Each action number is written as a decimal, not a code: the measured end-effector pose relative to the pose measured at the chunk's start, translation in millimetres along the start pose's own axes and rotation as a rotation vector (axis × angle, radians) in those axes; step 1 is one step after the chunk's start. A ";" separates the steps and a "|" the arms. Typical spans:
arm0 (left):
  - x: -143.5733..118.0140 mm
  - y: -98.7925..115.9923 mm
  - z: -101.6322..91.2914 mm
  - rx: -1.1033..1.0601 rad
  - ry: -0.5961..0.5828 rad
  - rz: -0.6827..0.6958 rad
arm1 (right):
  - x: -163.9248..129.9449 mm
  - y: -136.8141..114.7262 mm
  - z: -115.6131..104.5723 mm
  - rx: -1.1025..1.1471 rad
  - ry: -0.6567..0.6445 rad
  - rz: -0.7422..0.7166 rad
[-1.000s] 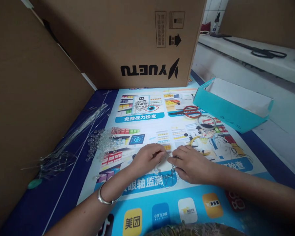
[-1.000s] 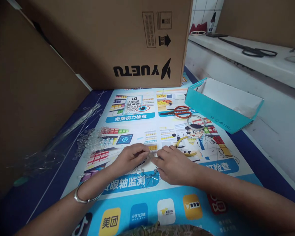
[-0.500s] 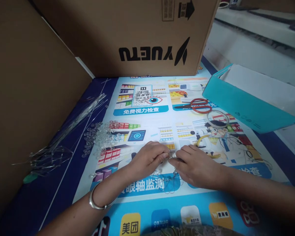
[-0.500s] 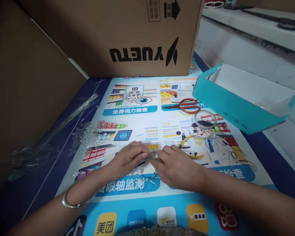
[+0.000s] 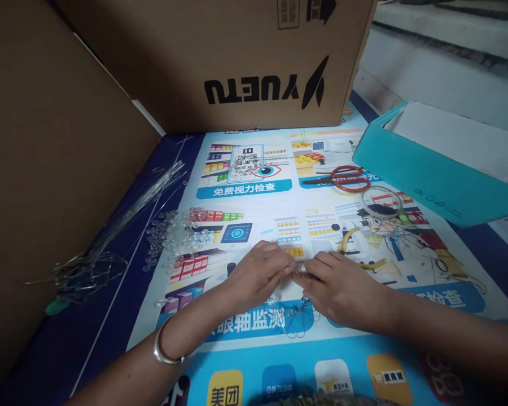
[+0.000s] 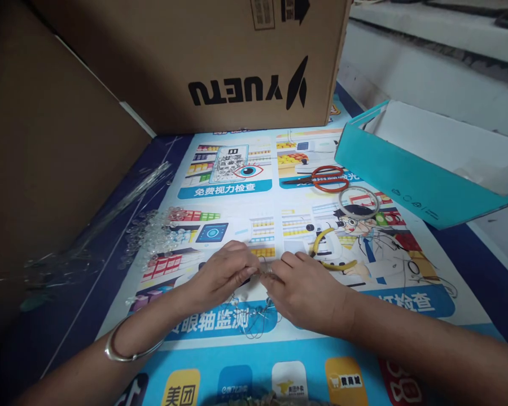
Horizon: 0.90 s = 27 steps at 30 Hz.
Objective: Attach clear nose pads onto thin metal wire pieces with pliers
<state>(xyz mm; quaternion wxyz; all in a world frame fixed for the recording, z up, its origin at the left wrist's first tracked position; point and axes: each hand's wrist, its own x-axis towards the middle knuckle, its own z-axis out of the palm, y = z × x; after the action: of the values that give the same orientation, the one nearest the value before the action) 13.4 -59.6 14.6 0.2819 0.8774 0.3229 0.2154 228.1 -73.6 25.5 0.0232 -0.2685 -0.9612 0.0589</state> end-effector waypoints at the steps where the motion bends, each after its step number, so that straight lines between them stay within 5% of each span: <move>1: 0.1 -0.3 -0.1 0.000 0.003 0.003 | 0.0 -0.1 0.2 -0.002 0.003 0.000; 27: 1.2 0.1 -3.3 0.006 -0.069 -0.006 | 0.8 -4.3 -6.9 -0.205 -0.048 -0.120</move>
<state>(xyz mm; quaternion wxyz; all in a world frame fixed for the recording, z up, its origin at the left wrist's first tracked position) 12.5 -57.6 17.3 0.2910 0.8842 0.3161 0.1832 225.8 -76.1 32.9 -0.0240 -0.2100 -0.9768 -0.0346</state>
